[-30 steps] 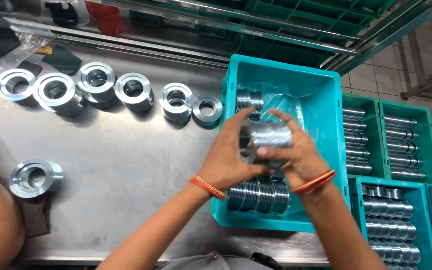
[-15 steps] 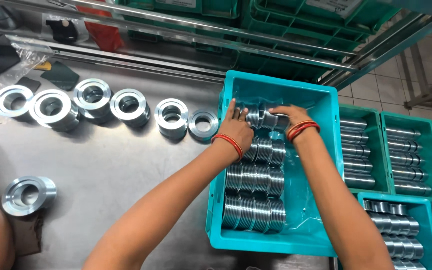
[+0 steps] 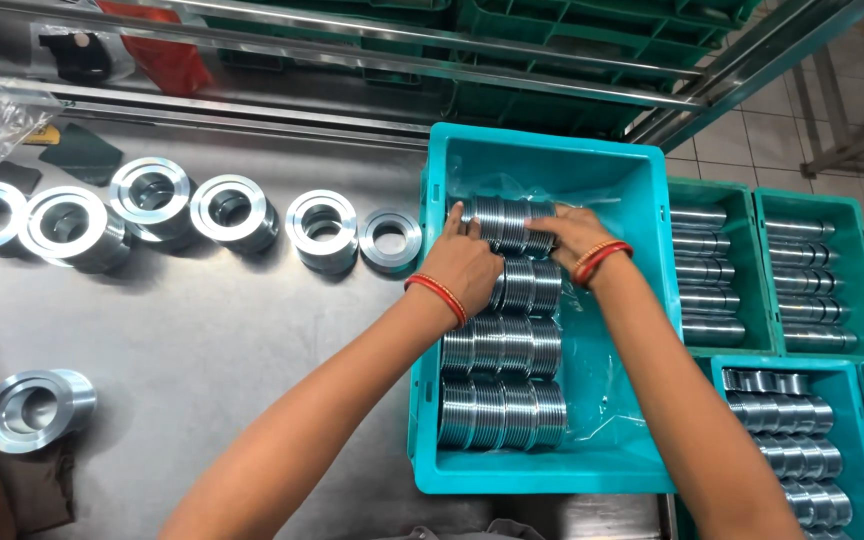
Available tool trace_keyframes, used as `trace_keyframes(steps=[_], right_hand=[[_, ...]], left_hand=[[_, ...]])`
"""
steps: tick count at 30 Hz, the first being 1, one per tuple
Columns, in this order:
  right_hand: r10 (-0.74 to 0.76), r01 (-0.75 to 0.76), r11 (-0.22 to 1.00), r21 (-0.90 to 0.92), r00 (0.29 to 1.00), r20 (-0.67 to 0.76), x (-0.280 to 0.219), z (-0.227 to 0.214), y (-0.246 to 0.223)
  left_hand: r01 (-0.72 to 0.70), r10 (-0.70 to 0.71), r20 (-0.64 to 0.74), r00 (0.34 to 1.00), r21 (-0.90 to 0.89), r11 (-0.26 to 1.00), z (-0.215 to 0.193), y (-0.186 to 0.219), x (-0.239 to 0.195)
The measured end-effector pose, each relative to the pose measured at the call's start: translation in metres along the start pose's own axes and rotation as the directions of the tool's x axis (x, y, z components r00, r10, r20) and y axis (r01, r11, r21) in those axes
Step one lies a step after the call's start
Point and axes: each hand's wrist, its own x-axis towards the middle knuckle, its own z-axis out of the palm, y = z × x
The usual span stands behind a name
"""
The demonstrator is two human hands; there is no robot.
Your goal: Sort and organize metal components on a workstation and place them into bins.
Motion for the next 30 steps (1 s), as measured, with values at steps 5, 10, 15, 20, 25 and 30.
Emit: trace_keyframes(steps=[5, 10, 15, 20, 25, 30], right_hand=[[-0.009, -0.047, 0.925, -0.378, 0.989, -0.144, -0.043, -0.018, 0.005], [0.075, -0.155, 0.891, -0.427, 0.977, -0.198, -0.067, -0.005, 0.043], [0.003, -0.081, 0.941, -0.33, 0.973, -0.232, -0.063, 0.017, 0.053], [0.105, -0.18, 0.944, -0.277, 0.958, -0.266, -0.052, 0.018, 0.041], [0.128, -0.156, 0.977, -0.146, 0.975, -0.184, -0.055, 0.021, 0.031], [0.07, -0.097, 0.962, -0.256, 0.991, -0.111, -0.076, 0.027, 0.03]], left_hand=[[0.02, -0.001, -0.239, 0.971, 0.079, 0.997, 0.033, -0.001, -0.005], [-0.002, 0.027, -0.307, 0.951, 0.082, 0.997, 0.042, 0.005, -0.011], [0.016, -0.016, 0.01, 1.0, -0.037, 0.999, 0.012, 0.007, -0.008], [0.081, -0.089, -0.068, 0.994, -0.11, 0.991, 0.023, 0.01, 0.005], [0.132, -0.144, -0.092, 0.985, -0.126, 0.983, 0.015, 0.013, 0.002], [0.078, -0.082, -0.02, 0.996, -0.148, 0.986, -0.01, 0.021, -0.022]])
